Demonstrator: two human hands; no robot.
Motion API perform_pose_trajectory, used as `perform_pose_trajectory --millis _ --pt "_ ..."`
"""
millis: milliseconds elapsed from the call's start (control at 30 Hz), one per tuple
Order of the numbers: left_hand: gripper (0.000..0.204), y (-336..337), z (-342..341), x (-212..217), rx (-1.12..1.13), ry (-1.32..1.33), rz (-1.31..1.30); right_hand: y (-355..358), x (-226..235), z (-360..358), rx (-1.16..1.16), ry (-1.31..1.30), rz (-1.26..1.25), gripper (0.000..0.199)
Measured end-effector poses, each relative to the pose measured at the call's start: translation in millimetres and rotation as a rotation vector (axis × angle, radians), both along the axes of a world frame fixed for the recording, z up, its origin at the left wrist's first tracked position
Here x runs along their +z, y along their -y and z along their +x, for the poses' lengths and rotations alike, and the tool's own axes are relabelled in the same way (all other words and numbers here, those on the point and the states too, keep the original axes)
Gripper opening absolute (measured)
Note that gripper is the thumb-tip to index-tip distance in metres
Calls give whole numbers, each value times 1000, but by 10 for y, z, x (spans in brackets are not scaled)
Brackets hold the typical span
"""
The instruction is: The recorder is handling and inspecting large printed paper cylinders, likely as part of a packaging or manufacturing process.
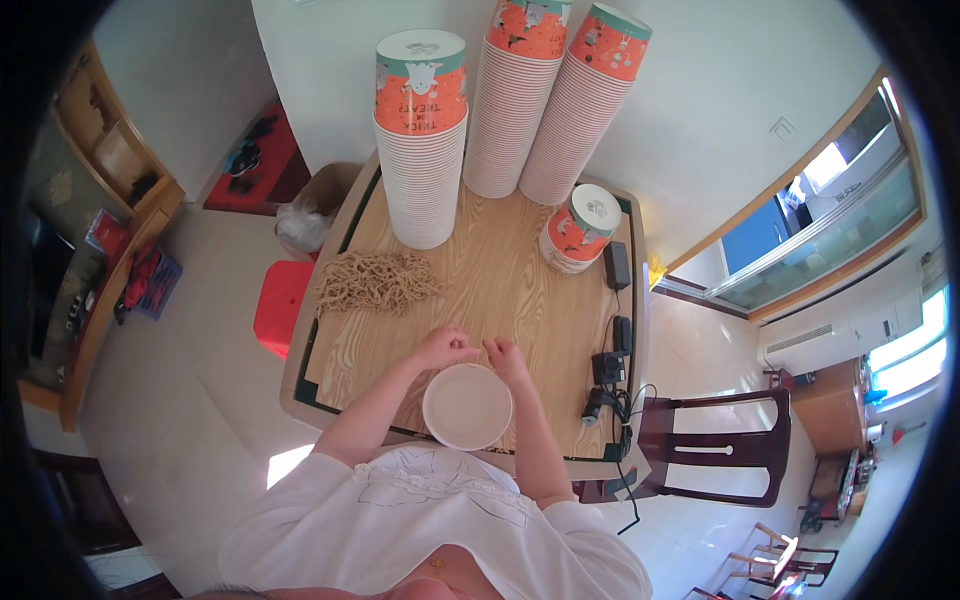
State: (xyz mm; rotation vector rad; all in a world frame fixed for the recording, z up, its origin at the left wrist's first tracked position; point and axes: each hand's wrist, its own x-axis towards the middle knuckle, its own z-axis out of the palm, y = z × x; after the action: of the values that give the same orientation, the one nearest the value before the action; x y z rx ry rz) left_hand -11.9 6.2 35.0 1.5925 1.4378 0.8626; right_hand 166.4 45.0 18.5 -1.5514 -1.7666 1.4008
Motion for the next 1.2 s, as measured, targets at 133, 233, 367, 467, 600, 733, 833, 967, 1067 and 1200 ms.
perform_pose_trajectory --millis 133,233,367,467,600,733,833,967,1067,1200 --pt "30 -62 -104 48 -183 -163 -120 -13 -33 -34 -11 -23 -82 31" --pt "27 -92 -99 75 -196 -139 14 -49 -154 -45 53 37 -3 27" --pt "22 -104 -133 50 -190 -48 -106 -58 -140 -114 89 -27 -145 25" --pt "17 -20 -134 -41 -269 72 -144 -76 -133 -150 67 -72 -188 22" --pt "18 65 -81 -48 -225 11 -234 -140 -137 -156 19 -87 -126 22" --pt "18 220 -83 21 -148 132 -183 -84 -66 -149 105 -15 -111 23" --pt "14 329 -299 89 -184 139 -175 13 -8 -168 126 -69 -146 22" --pt "10 333 -376 -34 -266 11 -93 51 -2 -147 141 -15 -192 22" --pt "14 275 -316 -144 -242 -31 103 51 -60 -166 135 11 -87 22" --pt "13 204 -219 -112 -179 69 22 56 -69 -197 83 -137 -204 21"
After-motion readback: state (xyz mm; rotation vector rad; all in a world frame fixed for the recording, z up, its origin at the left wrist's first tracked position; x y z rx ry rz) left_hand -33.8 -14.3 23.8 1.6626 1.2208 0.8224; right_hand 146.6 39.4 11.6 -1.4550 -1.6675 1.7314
